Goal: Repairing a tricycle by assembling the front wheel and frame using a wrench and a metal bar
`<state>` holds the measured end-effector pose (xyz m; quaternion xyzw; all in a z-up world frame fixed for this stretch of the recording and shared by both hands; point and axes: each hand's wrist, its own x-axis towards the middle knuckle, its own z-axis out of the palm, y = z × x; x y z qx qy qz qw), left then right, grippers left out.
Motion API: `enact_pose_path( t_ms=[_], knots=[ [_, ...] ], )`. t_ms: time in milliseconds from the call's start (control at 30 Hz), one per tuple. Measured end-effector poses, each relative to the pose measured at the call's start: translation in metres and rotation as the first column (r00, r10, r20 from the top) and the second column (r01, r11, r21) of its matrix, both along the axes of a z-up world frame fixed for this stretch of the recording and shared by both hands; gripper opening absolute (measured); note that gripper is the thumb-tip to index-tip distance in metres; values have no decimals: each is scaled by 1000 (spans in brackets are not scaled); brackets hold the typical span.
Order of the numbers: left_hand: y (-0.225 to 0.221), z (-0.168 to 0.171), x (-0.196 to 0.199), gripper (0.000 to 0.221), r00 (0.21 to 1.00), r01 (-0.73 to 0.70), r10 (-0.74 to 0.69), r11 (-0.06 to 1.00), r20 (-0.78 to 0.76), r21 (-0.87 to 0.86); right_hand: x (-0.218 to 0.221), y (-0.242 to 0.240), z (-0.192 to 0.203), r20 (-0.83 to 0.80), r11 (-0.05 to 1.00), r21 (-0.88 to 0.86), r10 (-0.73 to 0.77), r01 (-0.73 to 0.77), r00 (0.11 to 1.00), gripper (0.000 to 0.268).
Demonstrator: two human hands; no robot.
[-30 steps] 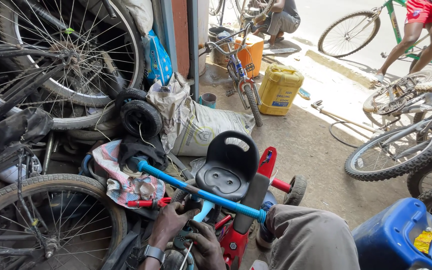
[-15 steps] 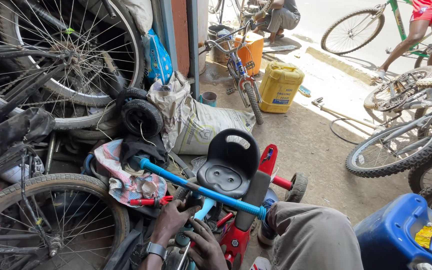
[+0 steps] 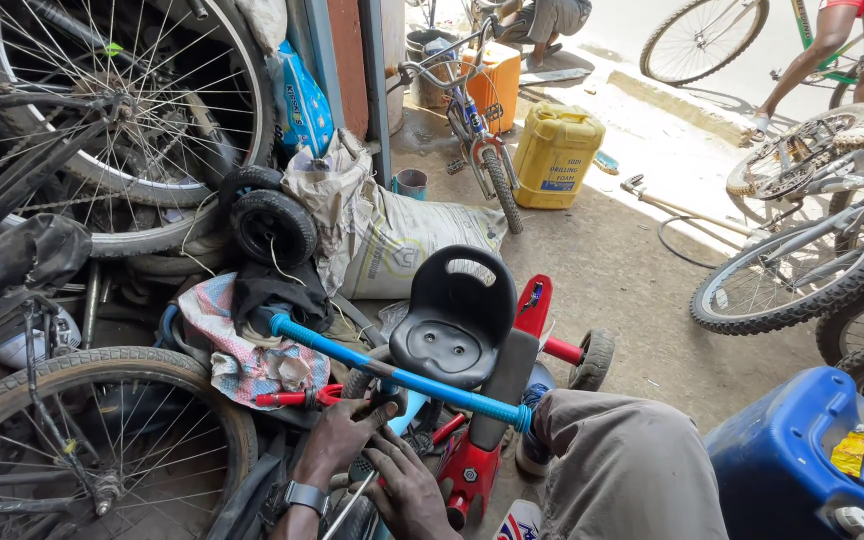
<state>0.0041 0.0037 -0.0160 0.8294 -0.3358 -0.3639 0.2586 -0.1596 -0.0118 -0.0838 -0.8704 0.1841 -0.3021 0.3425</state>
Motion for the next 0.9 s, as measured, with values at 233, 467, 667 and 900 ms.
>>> enact_pose_path(
  t_ms=[233,467,667,900],
  knots=[
    [-2,-9,8,71,1000,22,-22,999,4,46,7,-15,11,15,915,351,-217,198,976,31],
    [-3,-11,11,65,998,-10,9,1000,-61,-16,10,-24,40,-165,575,765,-263,292,951,27],
    [-2,-11,11,67,997,-29,27,999,-69,-17,11,-26,17,-129,776,543,-302,323,944,27],
    [-3,-9,7,74,1000,-13,13,1000,-19,5,10,-51,28,-243,475,805,-282,355,928,51]
  ],
)
